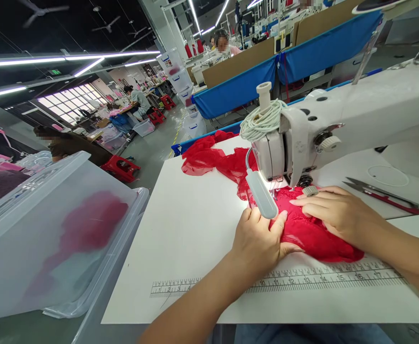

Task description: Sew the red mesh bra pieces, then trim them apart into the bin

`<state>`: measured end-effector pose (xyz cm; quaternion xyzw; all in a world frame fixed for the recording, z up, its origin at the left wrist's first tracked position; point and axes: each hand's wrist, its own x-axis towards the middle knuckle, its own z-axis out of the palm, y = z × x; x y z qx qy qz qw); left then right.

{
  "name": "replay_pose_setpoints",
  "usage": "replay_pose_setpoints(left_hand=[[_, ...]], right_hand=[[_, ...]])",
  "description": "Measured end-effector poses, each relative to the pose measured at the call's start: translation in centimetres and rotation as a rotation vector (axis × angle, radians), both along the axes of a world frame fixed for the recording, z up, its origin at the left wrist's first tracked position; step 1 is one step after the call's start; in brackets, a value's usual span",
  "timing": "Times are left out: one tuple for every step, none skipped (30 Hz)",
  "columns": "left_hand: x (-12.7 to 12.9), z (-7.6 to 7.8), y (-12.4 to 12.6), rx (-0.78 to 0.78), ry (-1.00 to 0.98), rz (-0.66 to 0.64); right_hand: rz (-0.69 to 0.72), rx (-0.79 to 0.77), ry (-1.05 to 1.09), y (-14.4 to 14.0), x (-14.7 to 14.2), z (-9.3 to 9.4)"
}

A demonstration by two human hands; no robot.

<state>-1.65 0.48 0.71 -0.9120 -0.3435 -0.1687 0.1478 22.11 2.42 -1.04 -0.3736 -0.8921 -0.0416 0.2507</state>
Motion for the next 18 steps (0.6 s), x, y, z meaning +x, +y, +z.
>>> replay_pose_setpoints(left_hand=[[0.0, 0.0, 0.1, 0.001, 0.002, 0.002], [0.0, -0.1, 0.1, 0.002, 0.004, 0.004], [0.0, -0.1, 0.2, 0.003, 0.006, 0.008], [-0.1, -0.1, 0.3, 0.0, 0.01, 0.012], [-0.1, -0.2, 0.3, -0.002, 0.014, 0.015], [-0.2, -0.2, 0.4, -0.007, 0.018, 0.018], [-0.2, -0.2, 0.5, -0.014, 0.023, 0.019], [-0.3, -0.2, 0.6, -0.021, 0.027, 0.02], [-0.3, -0.3, 0.6, -0.028, 0.031, 0.02], [-0.3, -0.3, 0.6, -0.033, 0.03, 0.02], [-0.4, -0.4, 0.6, -0.038, 0.026, 0.02], [-0.4, -0.4, 0.6, -0.047, 0.02, 0.023], [-0.4, -0.3, 0.6, -0.06, 0.012, 0.027], [-0.4, -0.2, 0.6, -0.081, 0.004, 0.034], [-0.4, -0.1, 0.6, -0.113, -0.005, 0.044], [-0.4, 0.2, 0.7, -0.161, -0.019, 0.057], [-0.4, 0.5, 0.9, -0.22, -0.045, 0.076], [-0.4, 0.9, 1.2, -0.284, -0.088, 0.101]], right_hand=[[-0.003, 0.0, -0.009, 0.1, 0.0, 0.0], [-0.003, 0.005, -0.014, 0.1, 0.1, -0.1], [0.002, 0.014, -0.015, 0.2, 0.1, -0.1], [0.009, 0.026, -0.011, 0.3, 0.1, -0.2], [0.019, 0.041, -0.004, 0.4, 0.1, -0.2], [0.027, 0.052, 0.003, 0.5, 0.1, -0.3], [0.031, 0.059, 0.011, 0.6, 0.1, -0.4], [0.028, 0.059, 0.016, 0.6, 0.1, -0.5], [0.017, 0.051, 0.021, 0.6, 0.1, -0.6], [0.006, 0.043, 0.025, 0.7, 0.1, -0.6], [0.0, 0.038, 0.029, 0.7, 0.1, -0.7], [-0.001, 0.038, 0.034, 0.7, 0.1, -0.8], [0.004, 0.042, 0.038, 0.7, 0.1, -0.9], [0.011, 0.046, 0.039, 0.7, 0.1, -0.9], [0.023, 0.048, 0.035, 0.7, 0.1, -1.0], [0.032, 0.05, 0.032, 0.7, 0.1, -1.0], [0.034, 0.045, 0.026, 0.7, 0.1, -1.0], [0.031, 0.036, 0.019, 0.7, 0.1, -1.0]])
